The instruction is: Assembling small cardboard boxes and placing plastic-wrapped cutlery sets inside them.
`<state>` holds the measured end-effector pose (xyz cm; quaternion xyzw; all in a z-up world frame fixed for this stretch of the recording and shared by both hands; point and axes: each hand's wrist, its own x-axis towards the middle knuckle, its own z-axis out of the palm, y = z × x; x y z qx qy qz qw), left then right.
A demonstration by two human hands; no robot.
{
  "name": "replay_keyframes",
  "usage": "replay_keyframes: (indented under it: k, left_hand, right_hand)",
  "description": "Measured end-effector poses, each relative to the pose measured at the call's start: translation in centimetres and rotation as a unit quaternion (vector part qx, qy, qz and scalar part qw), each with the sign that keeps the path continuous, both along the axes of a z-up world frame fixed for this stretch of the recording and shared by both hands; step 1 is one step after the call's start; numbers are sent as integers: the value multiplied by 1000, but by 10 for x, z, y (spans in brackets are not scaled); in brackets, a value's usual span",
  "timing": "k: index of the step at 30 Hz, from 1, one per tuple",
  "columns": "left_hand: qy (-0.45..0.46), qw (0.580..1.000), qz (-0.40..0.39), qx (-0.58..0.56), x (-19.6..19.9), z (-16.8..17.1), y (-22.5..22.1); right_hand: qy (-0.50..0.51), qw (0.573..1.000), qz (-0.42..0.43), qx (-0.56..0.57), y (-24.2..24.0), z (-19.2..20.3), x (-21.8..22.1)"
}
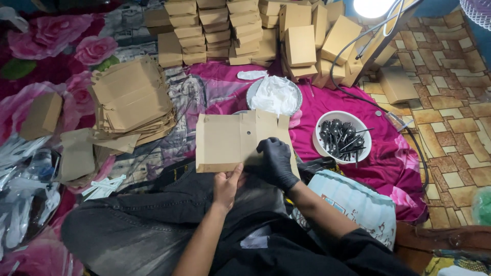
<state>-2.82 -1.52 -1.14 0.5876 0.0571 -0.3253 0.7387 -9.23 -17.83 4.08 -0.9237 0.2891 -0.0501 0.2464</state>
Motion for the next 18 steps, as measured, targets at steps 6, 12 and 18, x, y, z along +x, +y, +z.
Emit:
replay_keyframes:
  k: [6,12,18]
  left_hand:
    - [-105,991,-32,81,3,6,-1]
    - [-87,993,44,72,32,0,2]
    - [-54,991,126,2,56,-5,21]
  right_hand:
    - [-40,996,72,-43,-2,1,-9]
    - [-185,939,264,122,-53,10,-39]
    - [-178,937,299,21,-32,31,-33]
